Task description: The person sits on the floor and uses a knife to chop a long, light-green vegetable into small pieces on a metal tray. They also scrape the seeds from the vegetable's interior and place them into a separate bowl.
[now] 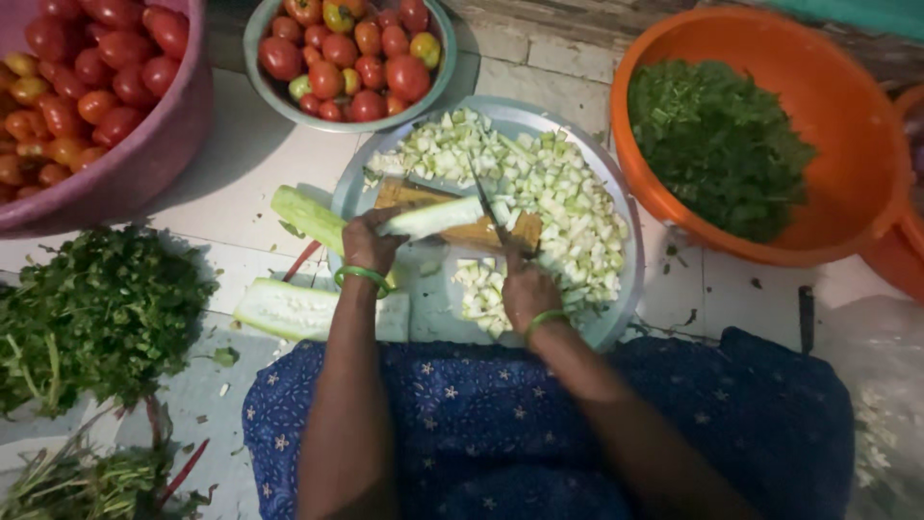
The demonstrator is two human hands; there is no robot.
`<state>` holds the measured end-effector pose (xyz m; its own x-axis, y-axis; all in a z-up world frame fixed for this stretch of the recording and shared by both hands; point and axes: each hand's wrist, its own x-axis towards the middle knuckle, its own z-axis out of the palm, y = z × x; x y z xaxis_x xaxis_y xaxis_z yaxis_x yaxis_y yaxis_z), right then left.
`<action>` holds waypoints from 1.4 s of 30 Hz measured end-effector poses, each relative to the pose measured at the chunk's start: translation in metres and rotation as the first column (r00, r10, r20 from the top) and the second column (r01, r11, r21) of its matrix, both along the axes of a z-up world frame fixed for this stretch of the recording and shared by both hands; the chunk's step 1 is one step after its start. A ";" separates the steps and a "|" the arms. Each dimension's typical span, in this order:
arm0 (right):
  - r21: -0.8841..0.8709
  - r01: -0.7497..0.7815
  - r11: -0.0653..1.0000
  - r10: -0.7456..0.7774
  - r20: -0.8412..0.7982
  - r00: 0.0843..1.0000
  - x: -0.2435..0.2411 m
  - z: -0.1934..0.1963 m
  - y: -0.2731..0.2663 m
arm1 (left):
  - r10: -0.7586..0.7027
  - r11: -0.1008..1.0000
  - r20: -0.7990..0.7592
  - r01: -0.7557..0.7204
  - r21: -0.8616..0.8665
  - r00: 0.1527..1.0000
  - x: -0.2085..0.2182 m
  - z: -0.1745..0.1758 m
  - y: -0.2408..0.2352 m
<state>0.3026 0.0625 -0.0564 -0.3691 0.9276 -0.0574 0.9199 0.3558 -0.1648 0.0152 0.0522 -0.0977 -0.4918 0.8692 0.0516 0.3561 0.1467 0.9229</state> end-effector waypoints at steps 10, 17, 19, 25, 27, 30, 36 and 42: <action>-0.175 0.007 0.985 -0.052 -0.251 0.967 0.006 0.057 -0.007 | -0.018 0.995 -0.001 0.018 -0.093 1.000 0.028 -0.026 0.021; -0.087 0.025 0.996 -0.033 -0.089 0.995 -0.014 0.031 -0.013 | -0.013 0.999 -0.137 0.006 -0.046 0.990 0.025 -0.011 0.009; -0.104 0.048 0.993 -0.059 -0.102 0.993 -0.016 0.027 -0.003 | 0.039 0.997 -0.019 -0.040 -0.062 0.999 0.022 0.005 0.011; -0.181 -0.059 0.982 -0.012 -0.366 0.931 0.012 0.034 0.012 | 0.093 0.975 -0.083 -0.074 0.210 0.992 0.033 0.007 0.012; -0.079 -0.071 0.994 0.025 -0.476 0.879 0.014 0.038 0.005 | 0.062 0.982 -0.122 -0.038 0.187 0.991 0.039 -0.001 0.009; -0.272 0.069 0.960 -0.131 -0.214 0.968 0.005 0.046 0.002 | 0.040 0.998 -0.040 -0.038 0.044 0.998 0.047 -0.001 0.016; -0.138 0.048 0.989 -0.053 -0.032 0.998 -0.017 0.026 -0.009 | 0.040 0.998 0.004 -0.041 0.050 0.999 0.049 0.002 0.002; -0.216 0.024 0.976 -0.061 -0.166 0.984 -0.002 0.032 0.006 | 0.112 0.966 -0.020 -0.104 0.236 0.994 0.047 0.017 0.015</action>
<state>0.3007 0.0683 -0.0247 -0.3509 0.9161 -0.1940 0.8851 0.2569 -0.3882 0.0619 0.0671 -0.0807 -0.5765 0.7728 0.2653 0.3809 -0.0331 0.9240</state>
